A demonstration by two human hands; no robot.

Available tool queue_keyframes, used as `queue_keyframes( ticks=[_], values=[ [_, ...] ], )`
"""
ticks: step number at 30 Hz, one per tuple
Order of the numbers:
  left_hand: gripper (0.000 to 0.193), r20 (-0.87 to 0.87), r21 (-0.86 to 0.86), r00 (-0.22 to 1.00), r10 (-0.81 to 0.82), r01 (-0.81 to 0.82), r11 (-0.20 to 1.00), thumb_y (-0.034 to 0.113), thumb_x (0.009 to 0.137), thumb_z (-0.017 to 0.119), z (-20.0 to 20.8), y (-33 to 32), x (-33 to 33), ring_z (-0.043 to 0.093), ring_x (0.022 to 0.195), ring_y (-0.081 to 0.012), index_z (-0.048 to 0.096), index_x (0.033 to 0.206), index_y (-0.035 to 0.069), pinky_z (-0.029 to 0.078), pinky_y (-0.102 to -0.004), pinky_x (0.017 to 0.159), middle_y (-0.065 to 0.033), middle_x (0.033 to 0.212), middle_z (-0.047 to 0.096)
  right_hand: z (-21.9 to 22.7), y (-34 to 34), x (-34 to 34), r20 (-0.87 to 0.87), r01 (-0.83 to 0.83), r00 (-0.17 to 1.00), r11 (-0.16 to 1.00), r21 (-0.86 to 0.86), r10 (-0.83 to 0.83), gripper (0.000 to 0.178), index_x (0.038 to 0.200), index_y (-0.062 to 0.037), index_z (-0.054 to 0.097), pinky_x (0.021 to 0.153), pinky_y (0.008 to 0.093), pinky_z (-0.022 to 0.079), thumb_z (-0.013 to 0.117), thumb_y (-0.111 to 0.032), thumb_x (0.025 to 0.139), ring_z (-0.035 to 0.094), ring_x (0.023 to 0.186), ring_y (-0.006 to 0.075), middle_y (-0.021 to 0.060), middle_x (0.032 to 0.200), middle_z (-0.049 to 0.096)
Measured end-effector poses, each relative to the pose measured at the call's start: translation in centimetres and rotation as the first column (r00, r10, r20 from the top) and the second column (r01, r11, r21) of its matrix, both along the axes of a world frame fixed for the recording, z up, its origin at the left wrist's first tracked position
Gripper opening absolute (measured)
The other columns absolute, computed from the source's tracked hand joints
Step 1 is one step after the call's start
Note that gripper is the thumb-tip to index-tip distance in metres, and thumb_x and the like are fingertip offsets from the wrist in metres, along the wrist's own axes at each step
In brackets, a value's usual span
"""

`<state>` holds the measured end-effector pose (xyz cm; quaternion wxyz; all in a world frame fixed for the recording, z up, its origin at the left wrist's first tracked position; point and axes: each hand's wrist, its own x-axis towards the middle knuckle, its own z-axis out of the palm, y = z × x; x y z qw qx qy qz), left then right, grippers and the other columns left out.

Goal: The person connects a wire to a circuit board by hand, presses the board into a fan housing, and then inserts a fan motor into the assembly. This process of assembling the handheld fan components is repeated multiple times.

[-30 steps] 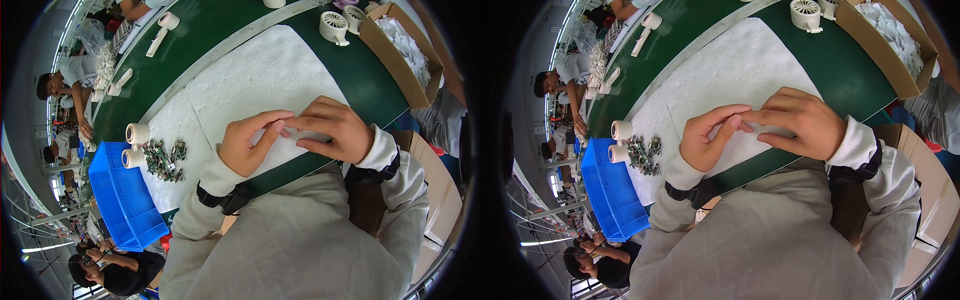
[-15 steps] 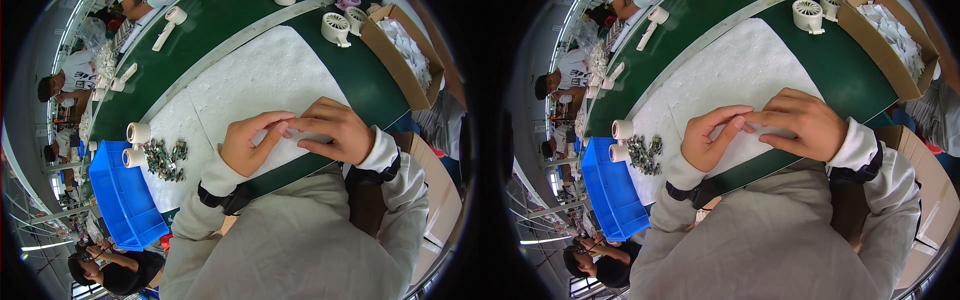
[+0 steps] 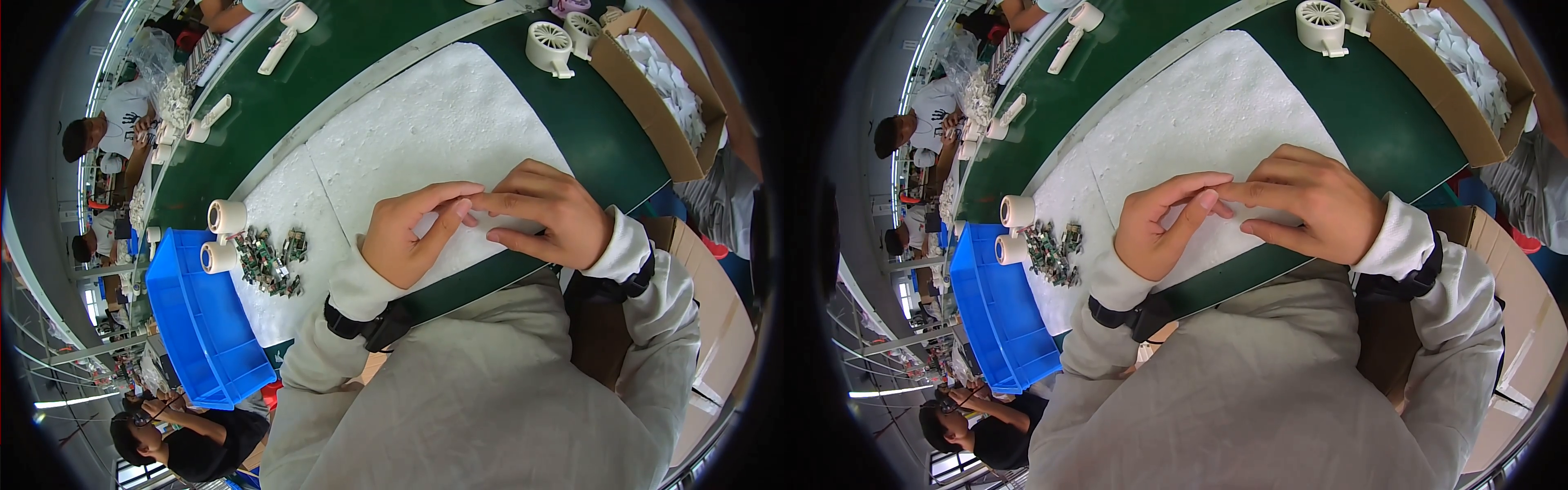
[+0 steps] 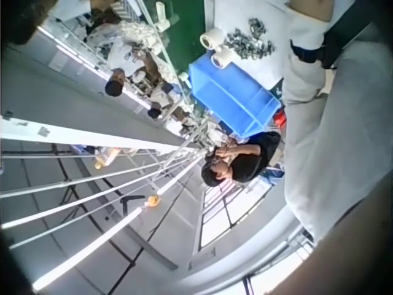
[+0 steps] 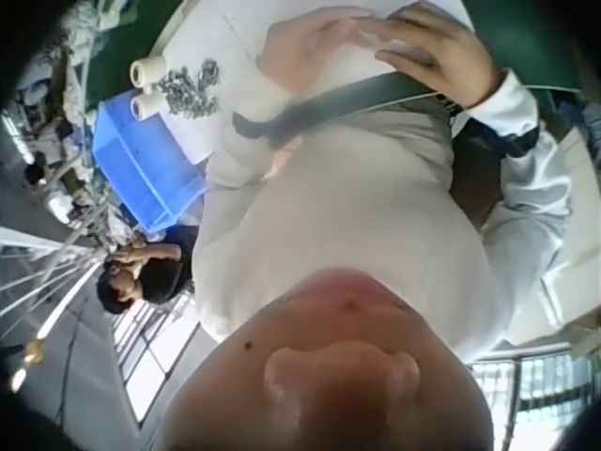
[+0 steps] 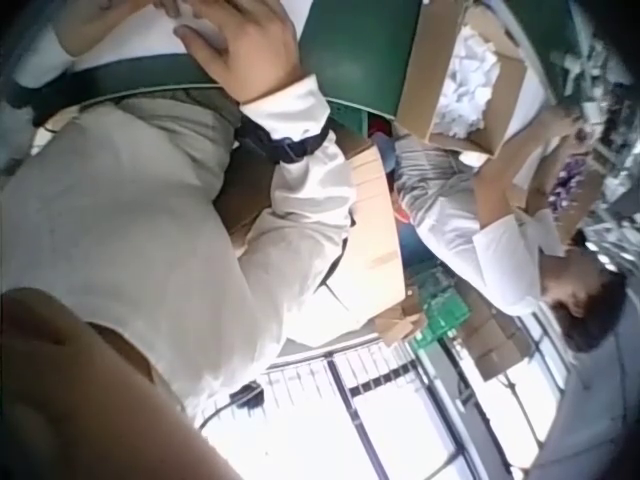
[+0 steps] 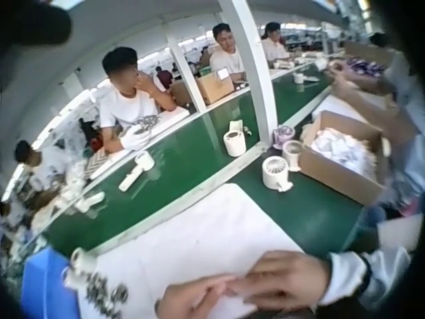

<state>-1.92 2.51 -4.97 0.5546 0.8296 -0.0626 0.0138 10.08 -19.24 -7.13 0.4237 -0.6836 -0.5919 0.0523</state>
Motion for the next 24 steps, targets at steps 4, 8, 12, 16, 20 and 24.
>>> queue_keyframes(
  ticks=[4,8,12,16,20,24],
  values=[
    [0.026,-0.051,-0.032,0.999,0.012,-0.013,0.999,0.007,0.108,0.053,0.23,-0.16,-0.09,0.074,0.093,-0.0191,0.065,0.129,0.000,0.055,-0.0290,0.085,-0.0123,0.106,0.075,-0.05,0.06,-0.06,-0.004,0.005,1.000,1.000,0.003,-0.005,0.045,0.125,-0.0062,0.071,0.081,0.0385,0.052,0.082,-0.013,0.081,0.063,0.088,0.0279,0.0099,0.095,0.068],
    [0.027,-0.067,-0.008,0.998,0.008,-0.008,1.000,0.008,0.109,0.051,0.48,-0.20,-0.03,0.073,0.094,-0.0186,0.065,0.130,-0.001,0.055,-0.0291,0.088,-0.0120,0.107,0.074,-0.05,-0.02,0.07,0.005,-0.001,1.000,1.000,0.000,0.001,0.046,0.125,-0.0060,0.071,0.081,0.0384,0.052,0.082,-0.013,0.081,0.063,0.088,0.0280,0.0099,0.094,0.068],
    [0.025,-0.028,-0.010,1.000,0.015,-0.015,1.000,0.008,0.107,0.053,0.02,-0.17,0.03,0.075,0.092,-0.0198,0.066,0.128,0.000,0.056,-0.0293,0.082,-0.0129,0.105,0.075,-0.01,0.05,0.05,0.002,-0.003,1.000,1.000,-0.003,0.003,0.046,0.125,-0.0060,0.071,0.081,0.0384,0.052,0.082,-0.013,0.082,0.063,0.088,0.0280,0.0100,0.094,0.068],
    [0.026,-0.031,0.005,1.000,-0.004,0.004,1.000,0.007,0.108,0.053,0.37,-0.15,0.02,0.074,0.093,-0.0192,0.064,0.130,0.000,0.056,-0.0294,0.085,-0.0126,0.107,0.075,-0.09,-0.01,0.13,0.008,-0.008,1.000,1.000,0.002,0.008,0.047,0.127,-0.0063,0.071,0.081,0.0384,0.052,0.082,-0.014,0.082,0.063,0.088,0.0278,0.0101,0.094,0.068],
    [0.027,-0.062,-0.007,0.998,-0.004,0.004,1.000,0.006,0.107,0.053,0.40,-0.16,-0.03,0.073,0.094,-0.0187,0.064,0.131,-0.001,0.056,-0.0298,0.088,-0.0121,0.108,0.074,-0.11,-0.03,0.03,-0.003,-0.001,1.000,1.000,0.005,0.001,0.046,0.126,-0.0062,0.072,0.080,0.0380,0.052,0.082,-0.013,0.082,0.063,0.087,0.0274,0.0102,0.094,0.068],
    [0.024,-0.003,-0.019,0.999,0.032,-0.032,0.999,0.005,0.105,0.057,0.11,-0.43,0.09,0.075,0.090,-0.0202,0.066,0.127,0.000,0.057,-0.0296,0.081,-0.0122,0.106,0.075,0.42,-0.02,-0.13,-0.115,0.016,0.993,1.000,0.010,-0.015,0.038,0.121,-0.0051,0.074,0.078,0.0372,0.053,0.080,-0.010,0.083,0.064,0.085,0.0272,0.0106,0.093,0.070]
  ],
)
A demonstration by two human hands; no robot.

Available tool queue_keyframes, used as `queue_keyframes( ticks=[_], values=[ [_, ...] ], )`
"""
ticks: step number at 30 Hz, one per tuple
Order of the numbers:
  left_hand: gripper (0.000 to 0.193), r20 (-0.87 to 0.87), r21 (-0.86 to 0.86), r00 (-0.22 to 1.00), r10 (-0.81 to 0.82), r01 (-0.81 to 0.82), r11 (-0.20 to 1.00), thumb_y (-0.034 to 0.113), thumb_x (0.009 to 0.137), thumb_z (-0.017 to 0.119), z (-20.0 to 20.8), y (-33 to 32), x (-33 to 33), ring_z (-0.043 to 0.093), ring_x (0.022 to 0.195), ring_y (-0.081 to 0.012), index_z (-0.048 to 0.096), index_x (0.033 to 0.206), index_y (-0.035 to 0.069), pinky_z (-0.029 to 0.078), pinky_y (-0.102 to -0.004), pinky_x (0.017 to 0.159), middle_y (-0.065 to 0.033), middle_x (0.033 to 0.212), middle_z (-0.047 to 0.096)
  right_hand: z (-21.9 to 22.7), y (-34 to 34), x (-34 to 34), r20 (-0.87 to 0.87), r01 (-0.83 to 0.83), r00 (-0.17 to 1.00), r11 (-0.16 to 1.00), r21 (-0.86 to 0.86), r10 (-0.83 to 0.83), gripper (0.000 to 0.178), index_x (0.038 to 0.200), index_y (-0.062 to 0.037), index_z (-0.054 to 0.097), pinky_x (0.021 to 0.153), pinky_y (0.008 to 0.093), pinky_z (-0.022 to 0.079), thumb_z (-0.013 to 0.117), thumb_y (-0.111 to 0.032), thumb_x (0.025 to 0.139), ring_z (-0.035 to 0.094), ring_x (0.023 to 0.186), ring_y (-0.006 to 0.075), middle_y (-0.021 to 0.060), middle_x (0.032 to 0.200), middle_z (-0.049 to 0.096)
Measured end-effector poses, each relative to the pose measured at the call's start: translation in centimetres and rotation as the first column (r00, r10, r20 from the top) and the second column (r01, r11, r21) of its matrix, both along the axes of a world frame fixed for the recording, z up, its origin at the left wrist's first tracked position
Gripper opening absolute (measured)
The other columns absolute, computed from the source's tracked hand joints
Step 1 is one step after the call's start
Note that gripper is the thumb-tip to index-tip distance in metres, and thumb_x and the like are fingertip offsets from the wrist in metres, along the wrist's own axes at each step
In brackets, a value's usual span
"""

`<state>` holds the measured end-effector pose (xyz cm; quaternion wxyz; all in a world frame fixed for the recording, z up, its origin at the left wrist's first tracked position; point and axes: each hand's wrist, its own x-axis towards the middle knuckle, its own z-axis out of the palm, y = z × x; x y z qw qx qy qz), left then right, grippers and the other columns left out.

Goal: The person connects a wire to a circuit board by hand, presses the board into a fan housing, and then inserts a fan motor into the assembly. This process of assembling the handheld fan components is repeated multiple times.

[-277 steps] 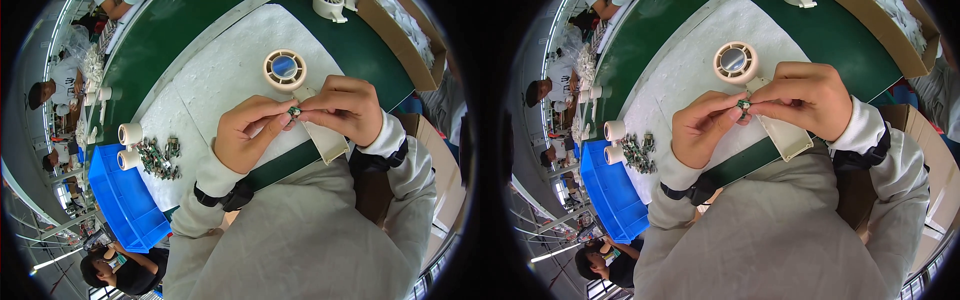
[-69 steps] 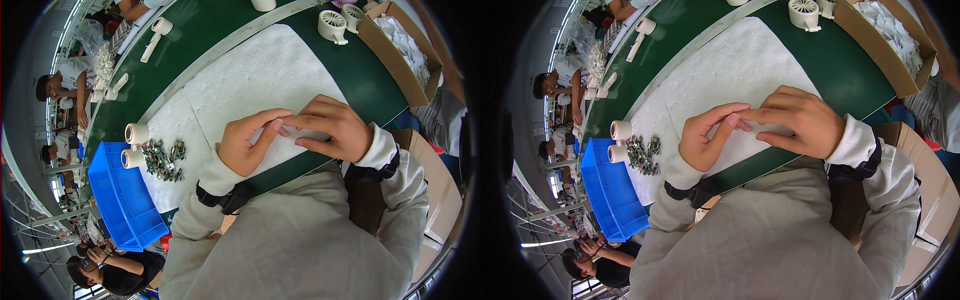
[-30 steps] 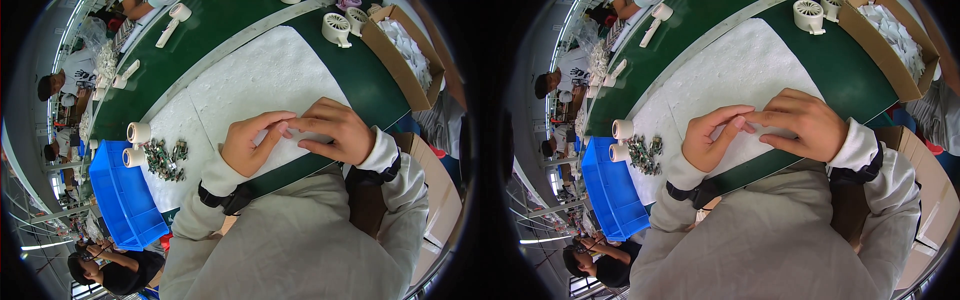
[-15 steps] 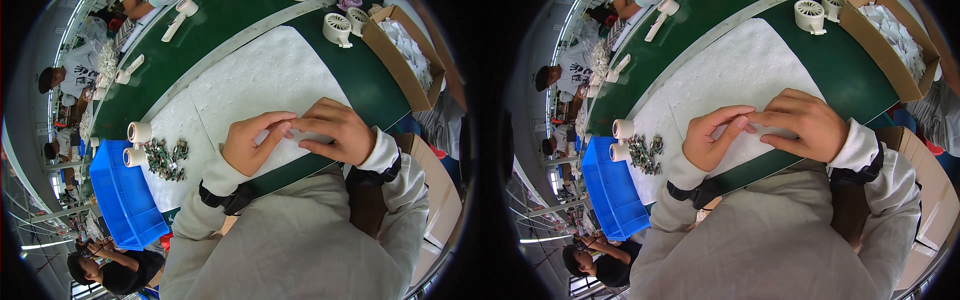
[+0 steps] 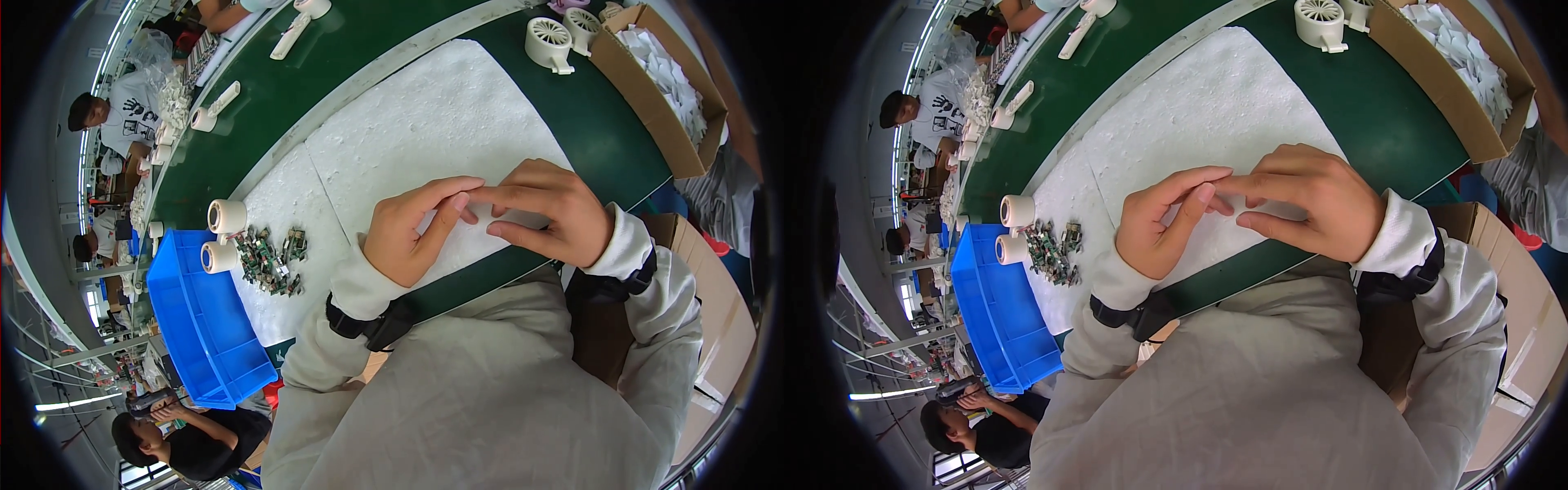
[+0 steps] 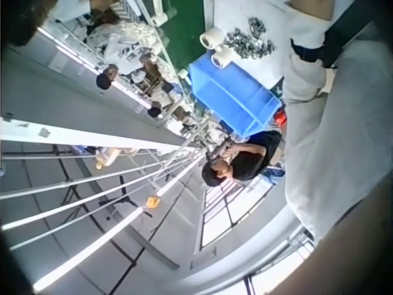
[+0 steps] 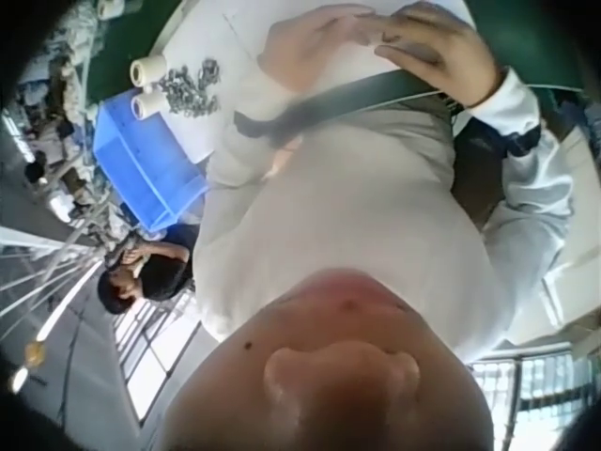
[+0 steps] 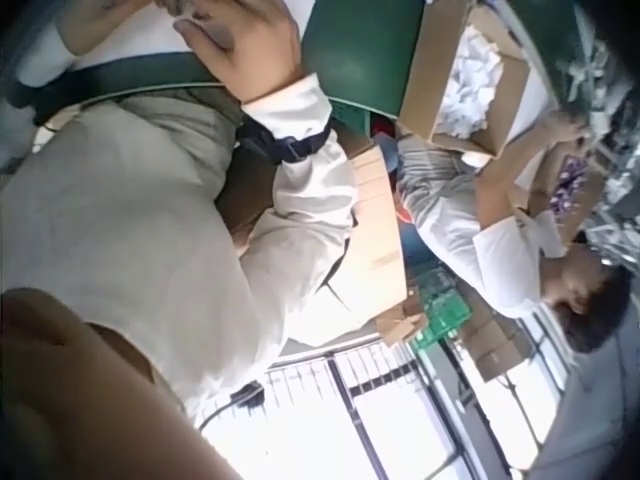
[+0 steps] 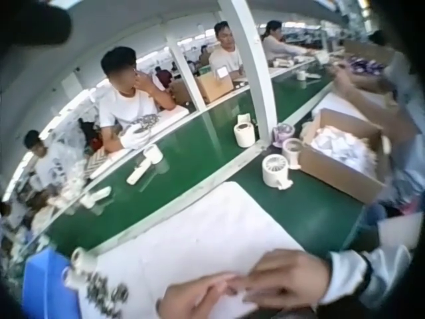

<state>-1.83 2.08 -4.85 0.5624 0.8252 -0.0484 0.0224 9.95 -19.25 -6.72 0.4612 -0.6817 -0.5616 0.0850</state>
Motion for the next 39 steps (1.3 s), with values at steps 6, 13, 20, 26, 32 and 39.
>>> queue_keyframes(
  ticks=[6,13,20,26,32,39],
  values=[
    [0.022,-0.028,0.047,0.999,-0.019,0.021,0.999,0.001,0.101,0.062,-0.1,0.3,-0.2,0.073,0.094,-0.0202,0.069,0.121,-0.002,0.056,-0.0299,0.087,-0.0127,0.108,0.074,-0.3,-0.1,0.0,-0.158,0.035,0.987,0.999,0.022,-0.031,0.023,0.109,-0.0028,0.077,0.074,0.0360,0.054,0.078,-0.004,0.086,0.067,0.082,0.0271,0.0114,0.092,0.071],
    [0.016,0.049,0.111,0.998,-0.025,0.020,0.994,-0.003,0.095,0.068,-0.1,0.0,0.2,0.073,0.093,-0.0209,0.072,0.110,-0.002,0.057,-0.0304,0.085,-0.0130,0.104,0.075,-0.7,0.0,0.0,-0.086,0.052,0.995,0.998,0.041,-0.048,0.015,0.101,-0.0009,0.076,0.070,0.0365,0.054,0.076,-0.001,0.086,0.068,0.081,0.0280,0.0120,0.089,0.071],
    [0.014,0.192,0.280,0.981,0.002,-0.057,0.958,-0.002,0.091,0.071,0.0,-1.2,0.2,0.072,0.084,-0.0252,0.072,0.105,-0.001,0.058,-0.0306,0.073,-0.0133,0.099,0.074,-0.5,0.0,-0.3,0.014,0.103,0.995,0.995,0.004,-0.103,0.011,0.096,-0.0002,0.074,0.068,0.0384,0.054,0.076,-0.002,0.085,0.066,0.078,0.0297,0.0123,0.085,0.069],
    [0.012,0.324,0.481,0.945,-0.038,-0.130,0.867,-0.001,0.089,0.072,0.4,-2.5,0.0,0.070,0.075,-0.0286,0.069,0.100,0.000,0.057,-0.0324,0.065,-0.0123,0.095,0.070,-0.6,-0.1,-0.4,0.036,0.119,0.992,0.993,-0.011,-0.119,0.012,0.095,-0.0003,0.073,0.068,0.0391,0.053,0.076,-0.004,0.084,0.065,0.078,0.0303,0.0118,0.085,0.068],
    [0.013,0.358,0.654,0.929,-0.095,-0.177,0.736,-0.001,0.088,0.072,1.0,-3.0,0.0,0.069,0.071,-0.0270,0.064,0.098,0.002,0.055,-0.0331,0.060,-0.0099,0.094,0.065,-0.8,-0.2,-0.1,0.003,0.103,0.995,0.995,0.011,-0.103,0.010,0.094,-0.0006,0.072,0.070,0.0392,0.053,0.075,-0.004,0.085,0.065,0.079,0.0309,0.0117,0.084,0.068],
    [0.012,0.328,0.612,0.943,-0.056,-0.167,0.773,0.000,0.089,0.072,2.3,-1.9,1.0,0.070,0.071,-0.0246,0.065,0.099,0.002,0.056,-0.0326,0.060,-0.0107,0.094,0.067,-0.9,0.0,0.0,-0.017,0.084,0.996,0.996,0.037,-0.083,0.010,0.094,-0.0007,0.072,0.070,0.0394,0.053,0.075,-0.004,0.085,0.066,0.079,0.0304,0.0120,0.084,0.068]
  ],
)
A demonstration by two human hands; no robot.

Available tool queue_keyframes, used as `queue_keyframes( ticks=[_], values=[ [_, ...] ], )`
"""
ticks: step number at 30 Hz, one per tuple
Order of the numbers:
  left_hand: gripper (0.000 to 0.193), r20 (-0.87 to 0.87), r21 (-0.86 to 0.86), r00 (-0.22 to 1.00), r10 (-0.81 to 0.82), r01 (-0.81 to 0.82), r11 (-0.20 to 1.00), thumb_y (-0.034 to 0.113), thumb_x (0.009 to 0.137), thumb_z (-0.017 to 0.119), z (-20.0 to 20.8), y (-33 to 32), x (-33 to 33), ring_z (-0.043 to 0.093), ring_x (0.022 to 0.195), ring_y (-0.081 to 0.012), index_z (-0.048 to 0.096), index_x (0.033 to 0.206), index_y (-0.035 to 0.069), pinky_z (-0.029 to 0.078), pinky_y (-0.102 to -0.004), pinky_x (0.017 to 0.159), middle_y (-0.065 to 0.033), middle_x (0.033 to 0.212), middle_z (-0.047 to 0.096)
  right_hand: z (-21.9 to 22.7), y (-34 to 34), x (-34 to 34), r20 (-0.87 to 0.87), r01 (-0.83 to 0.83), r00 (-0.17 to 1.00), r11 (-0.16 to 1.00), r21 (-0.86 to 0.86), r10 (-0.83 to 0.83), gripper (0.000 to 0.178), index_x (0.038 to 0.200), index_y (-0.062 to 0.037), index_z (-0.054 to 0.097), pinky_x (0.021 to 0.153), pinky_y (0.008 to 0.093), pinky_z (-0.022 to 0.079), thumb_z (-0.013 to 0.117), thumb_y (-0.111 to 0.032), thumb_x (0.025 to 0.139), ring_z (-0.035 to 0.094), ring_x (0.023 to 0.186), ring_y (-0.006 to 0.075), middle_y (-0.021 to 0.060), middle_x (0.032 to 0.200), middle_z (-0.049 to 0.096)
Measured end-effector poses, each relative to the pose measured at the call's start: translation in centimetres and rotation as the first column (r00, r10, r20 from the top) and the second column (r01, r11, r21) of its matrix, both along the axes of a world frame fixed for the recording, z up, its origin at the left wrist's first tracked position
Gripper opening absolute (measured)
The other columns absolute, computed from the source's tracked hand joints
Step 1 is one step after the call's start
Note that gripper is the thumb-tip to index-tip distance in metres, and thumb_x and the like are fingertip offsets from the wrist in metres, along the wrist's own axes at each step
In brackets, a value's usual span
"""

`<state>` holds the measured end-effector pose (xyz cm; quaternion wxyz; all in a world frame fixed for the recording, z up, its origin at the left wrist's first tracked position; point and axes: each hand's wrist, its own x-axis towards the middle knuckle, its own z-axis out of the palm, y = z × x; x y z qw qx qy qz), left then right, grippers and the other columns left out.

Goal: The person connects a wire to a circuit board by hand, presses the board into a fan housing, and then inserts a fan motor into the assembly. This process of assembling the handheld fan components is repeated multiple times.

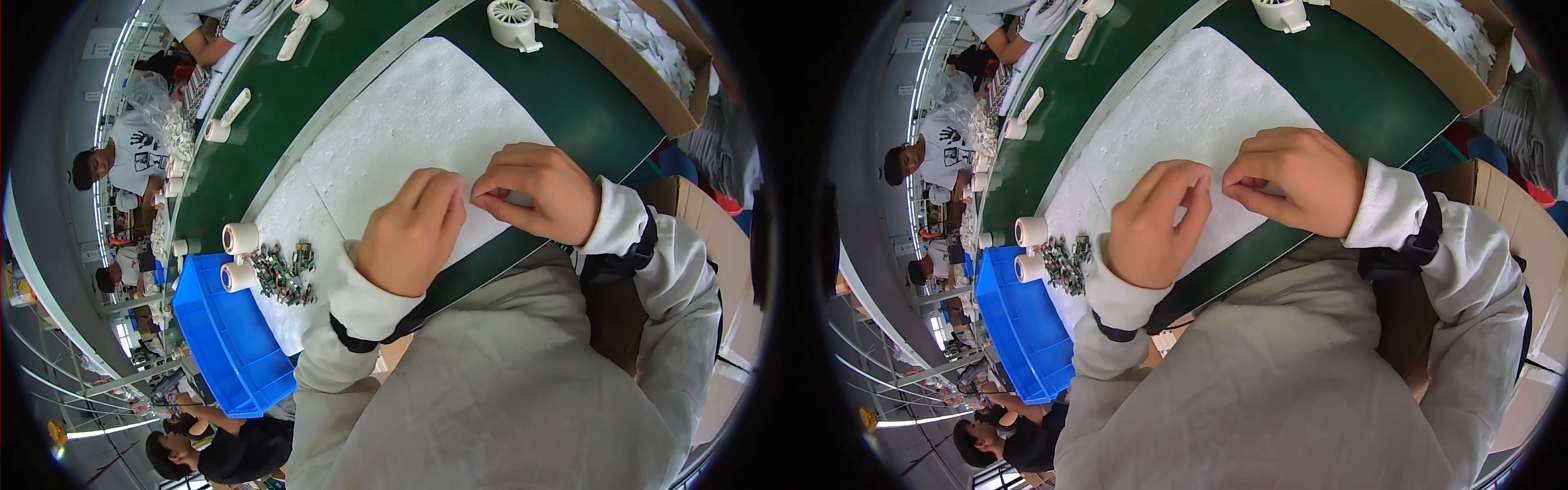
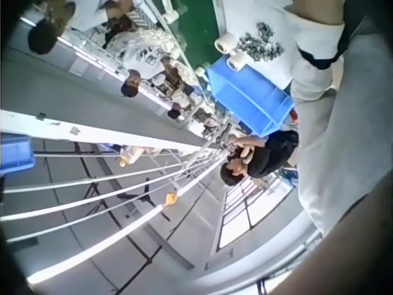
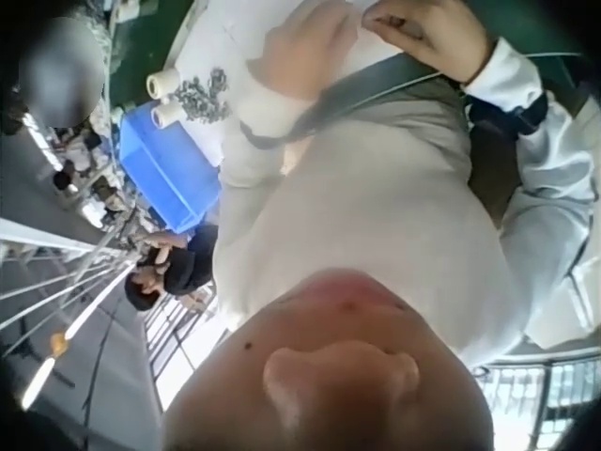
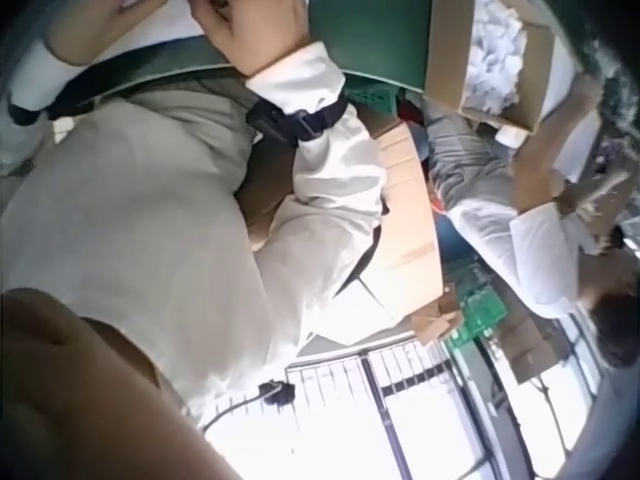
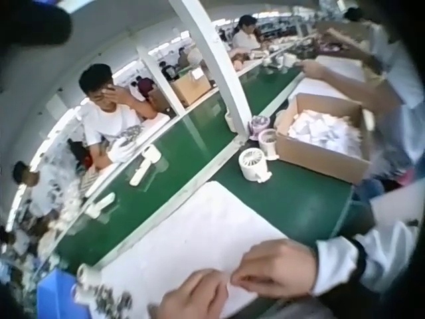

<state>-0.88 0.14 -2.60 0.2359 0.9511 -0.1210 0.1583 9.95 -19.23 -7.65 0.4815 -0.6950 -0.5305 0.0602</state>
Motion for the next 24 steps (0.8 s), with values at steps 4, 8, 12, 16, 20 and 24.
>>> queue_keyframes(
  ticks=[4,8,12,16,20,24],
  values=[
    [0.013,-0.057,-0.001,0.992,0.113,-0.113,0.994,0.003,0.092,0.072,2.9,2.6,1.4,0.072,0.071,-0.0210,0.066,0.103,0.001,0.055,-0.0320,0.060,-0.0120,0.098,0.071,-0.1,0.4,-0.1,-0.016,-0.007,1.000,1.000,0.021,0.008,0.010,0.093,-0.0010,0.072,0.070,0.0390,0.053,0.076,-0.005,0.085,0.066,0.078,0.0286,0.0115,0.082,0.067],
    [0.018,-0.234,0.021,0.930,0.282,-0.285,0.958,0.009,0.095,0.071,4.9,9.1,5.8,0.073,0.069,-0.0187,0.066,0.111,0.002,0.055,-0.0314,0.060,-0.0117,0.098,0.073,0.3,-0.2,0.1,0.001,-0.014,1.000,1.000,0.006,0.014,0.008,0.089,-0.0026,0.071,0.067,0.0377,0.052,0.077,-0.006,0.085,0.065,0.072,0.0257,0.0087,0.075,0.065],
    [0.029,-0.062,-0.181,0.971,0.229,-0.237,0.955,0.017,0.094,0.073,3.2,17.0,11.8,0.075,0.078,-0.0203,0.067,0.118,0.004,0.058,-0.0323,0.068,-0.0116,0.098,0.075,0.8,-0.9,0.1,-0.018,-0.009,1.000,0.997,-0.075,0.007,0.009,0.084,-0.0055,0.069,0.062,0.0367,0.050,0.077,-0.007,0.085,0.063,0.065,0.0232,0.0050,0.068,0.062],
    [0.042,-0.155,0.101,0.886,0.438,-0.426,0.899,0.029,0.089,0.078,1.0,27.2,17.5,0.076,0.095,-0.0286,0.068,0.124,0.007,0.059,-0.0394,0.086,-0.0150,0.108,0.076,1.0,-0.7,-0.7,-0.046,0.026,0.999,0.999,-0.038,-0.027,0.009,0.086,-0.0078,0.068,0.059,0.0366,0.048,0.077,-0.008,0.085,0.062,0.063,0.0223,0.0032,0.065,0.060],
    [0.045,-0.052,0.298,0.868,0.493,-0.458,0.838,0.028,0.090,0.076,-2.3,30.2,22.5,0.073,0.105,-0.0322,0.066,0.128,0.008,0.057,-0.0427,0.092,-0.0163,0.110,0.075,0.0,0.0,0.3,-0.052,0.019,0.998,1.000,-0.008,-0.019,0.007,0.091,-0.0087,0.068,0.060,0.0377,0.049,0.074,-0.008,0.087,0.062,0.064,0.0233,0.0040,0.068,0.062],
    [0.044,0.288,0.536,0.909,0.302,-0.414,0.736,0.024,0.086,0.077,-5.2,28.0,26.1,0.069,0.110,-0.0340,0.065,0.125,0.007,0.055,-0.0456,0.094,-0.0160,0.109,0.074,-0.6,-0.1,1.0,-0.005,-0.012,1.000,1.000,0.019,0.012,0.007,0.095,-0.0085,0.068,0.063,0.0395,0.052,0.071,-0.010,0.089,0.064,0.068,0.0257,0.0059,0.072,0.063]
  ],
)
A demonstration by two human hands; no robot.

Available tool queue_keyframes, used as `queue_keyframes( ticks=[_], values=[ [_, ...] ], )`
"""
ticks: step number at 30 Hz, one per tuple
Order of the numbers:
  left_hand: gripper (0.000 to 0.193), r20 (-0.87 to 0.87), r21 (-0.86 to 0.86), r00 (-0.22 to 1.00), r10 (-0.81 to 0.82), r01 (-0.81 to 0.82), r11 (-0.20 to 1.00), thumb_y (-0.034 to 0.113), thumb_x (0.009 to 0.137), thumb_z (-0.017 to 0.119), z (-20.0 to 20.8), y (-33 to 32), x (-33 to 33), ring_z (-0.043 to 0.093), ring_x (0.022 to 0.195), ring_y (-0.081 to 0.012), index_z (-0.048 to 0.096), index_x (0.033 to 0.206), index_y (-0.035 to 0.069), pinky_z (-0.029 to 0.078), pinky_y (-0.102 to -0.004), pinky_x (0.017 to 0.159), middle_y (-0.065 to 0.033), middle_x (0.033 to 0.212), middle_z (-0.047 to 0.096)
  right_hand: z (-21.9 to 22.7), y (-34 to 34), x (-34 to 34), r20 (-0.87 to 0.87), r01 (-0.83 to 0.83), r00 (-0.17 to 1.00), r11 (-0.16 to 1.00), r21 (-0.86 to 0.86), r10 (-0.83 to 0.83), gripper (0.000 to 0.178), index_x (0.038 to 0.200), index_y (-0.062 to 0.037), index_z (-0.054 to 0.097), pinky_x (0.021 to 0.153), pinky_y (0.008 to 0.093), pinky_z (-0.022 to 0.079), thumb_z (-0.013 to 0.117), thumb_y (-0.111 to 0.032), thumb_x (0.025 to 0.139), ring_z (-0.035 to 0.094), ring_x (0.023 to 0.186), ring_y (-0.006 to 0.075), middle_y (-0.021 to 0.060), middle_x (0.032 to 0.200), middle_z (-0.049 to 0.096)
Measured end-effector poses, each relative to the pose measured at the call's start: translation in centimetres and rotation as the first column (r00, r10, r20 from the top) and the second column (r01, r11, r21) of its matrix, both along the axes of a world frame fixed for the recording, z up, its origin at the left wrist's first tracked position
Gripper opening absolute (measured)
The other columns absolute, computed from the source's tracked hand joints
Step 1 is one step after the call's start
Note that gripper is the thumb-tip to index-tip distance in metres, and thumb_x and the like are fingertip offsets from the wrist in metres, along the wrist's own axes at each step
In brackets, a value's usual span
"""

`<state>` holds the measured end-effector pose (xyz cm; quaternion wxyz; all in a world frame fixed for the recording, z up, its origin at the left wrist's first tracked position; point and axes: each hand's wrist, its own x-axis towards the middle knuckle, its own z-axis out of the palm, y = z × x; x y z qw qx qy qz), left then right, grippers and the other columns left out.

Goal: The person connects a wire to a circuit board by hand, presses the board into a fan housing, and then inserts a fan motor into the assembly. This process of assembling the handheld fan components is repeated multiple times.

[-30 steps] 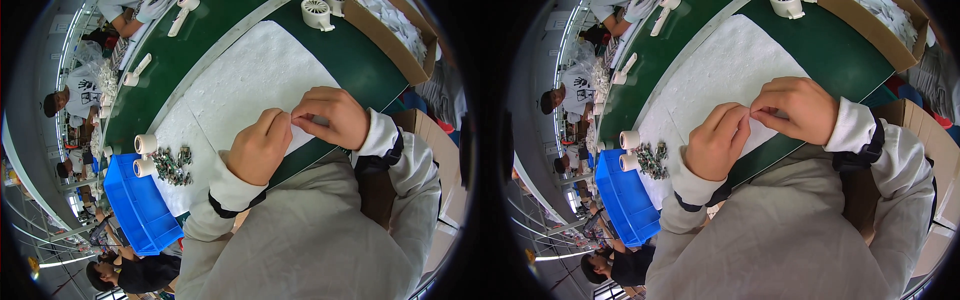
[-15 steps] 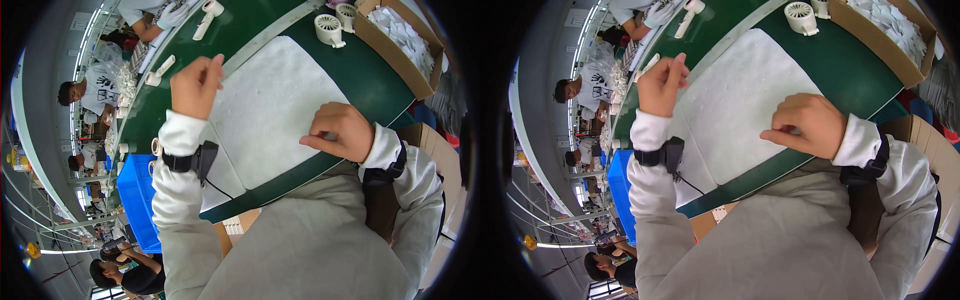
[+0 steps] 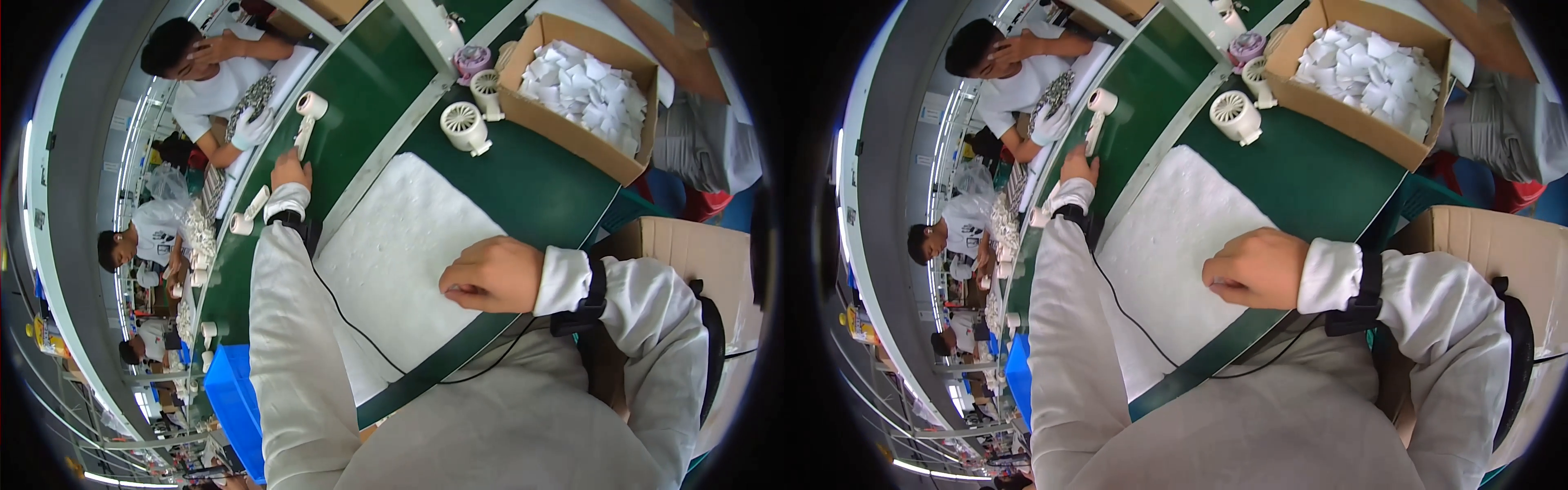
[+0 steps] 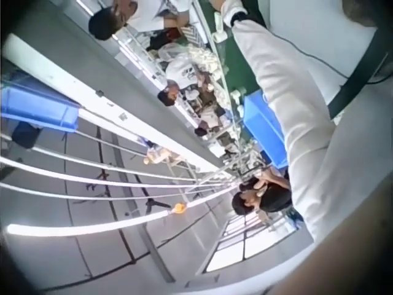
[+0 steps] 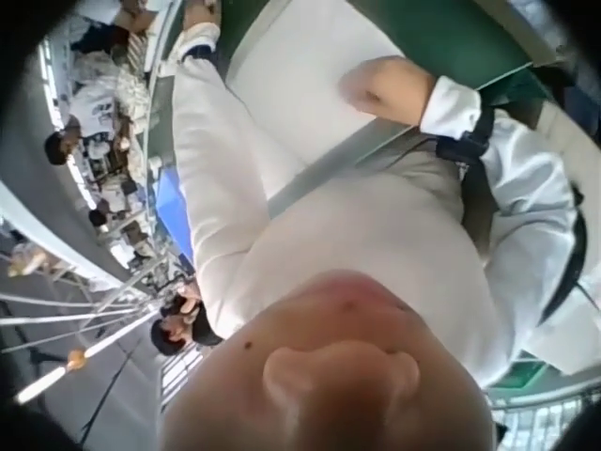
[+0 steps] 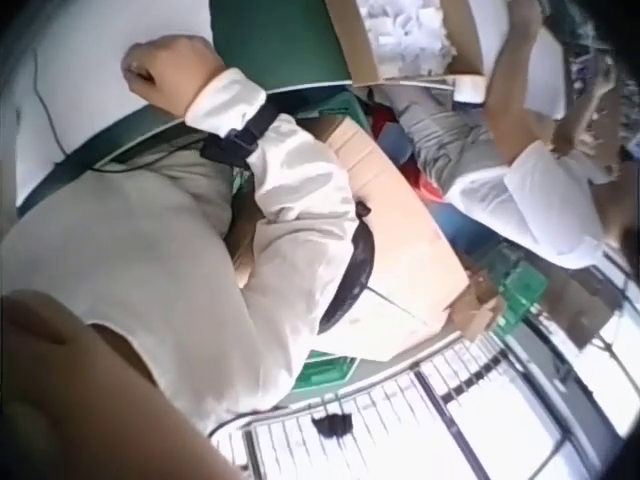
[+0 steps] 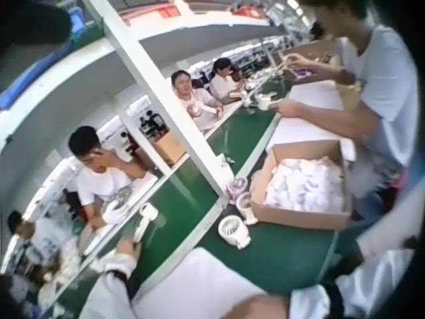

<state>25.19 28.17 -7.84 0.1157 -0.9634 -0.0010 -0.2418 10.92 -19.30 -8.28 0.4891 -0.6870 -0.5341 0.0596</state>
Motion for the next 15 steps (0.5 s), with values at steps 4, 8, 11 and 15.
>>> queue_keyframes(
  ticks=[4,8,11,15],
  values=[
    [0.040,-0.228,0.313,0.948,0.221,-0.144,0.939,0.018,0.081,0.078,-0.3,-3.0,1.2,0.067,0.107,-0.0327,0.063,0.117,0.007,0.053,-0.0444,0.092,-0.0142,0.108,0.072,-0.1,0.2,0.2,0.017,-0.036,0.999,0.999,0.020,0.036,0.007,0.095,-0.0082,0.065,0.067,0.0422,0.053,0.068,-0.013,0.091,0.066,0.074,0.0288,0.0079,0.076,0.065],
    [0.031,-0.255,0.295,0.954,0.157,-0.078,0.952,0.011,0.078,0.077,2.6,-7.2,0.2,0.066,0.102,-0.0311,0.061,0.106,0.008,0.052,-0.0433,0.089,-0.0120,0.106,0.070,0.3,0.1,0.2,0.001,-0.057,0.998,0.998,-0.011,0.057,0.007,0.095,-0.0078,0.065,0.067,0.0422,0.053,0.067,-0.013,0.091,0.066,0.075,0.0288,0.0082,0.077,0.066],
    [0.031,-0.254,0.243,0.967,-0.021,0.084,0.966,0.006,0.078,0.075,5.5,-11.1,-1.8,0.065,0.101,-0.0311,0.060,0.105,0.008,0.051,-0.0440,0.086,-0.0104,0.103,0.069,0.2,-0.1,0.1,-0.004,-0.052,0.999,0.999,-0.013,0.052,0.007,0.095,-0.0076,0.065,0.067,0.0417,0.053,0.068,-0.013,0.091,0.067,0.075,0.0285,0.0080,0.076,0.065],
    [0.037,-0.198,0.197,0.942,-0.272,0.310,0.930,-0.003,0.075,0.069,8.4,-15.2,-7.9,0.065,0.093,-0.0345,0.059,0.109,0.007,0.051,-0.0455,0.082,-0.0111,0.096,0.067,0.0,-0.3,0.1,0.010,-0.050,0.999,0.998,0.025,0.050,0.008,0.097,-0.0075,0.071,0.061,0.0361,0.053,0.072,-0.013,0.092,0.065,0.067,0.0228,0.0059,0.076,0.066]
  ],
)
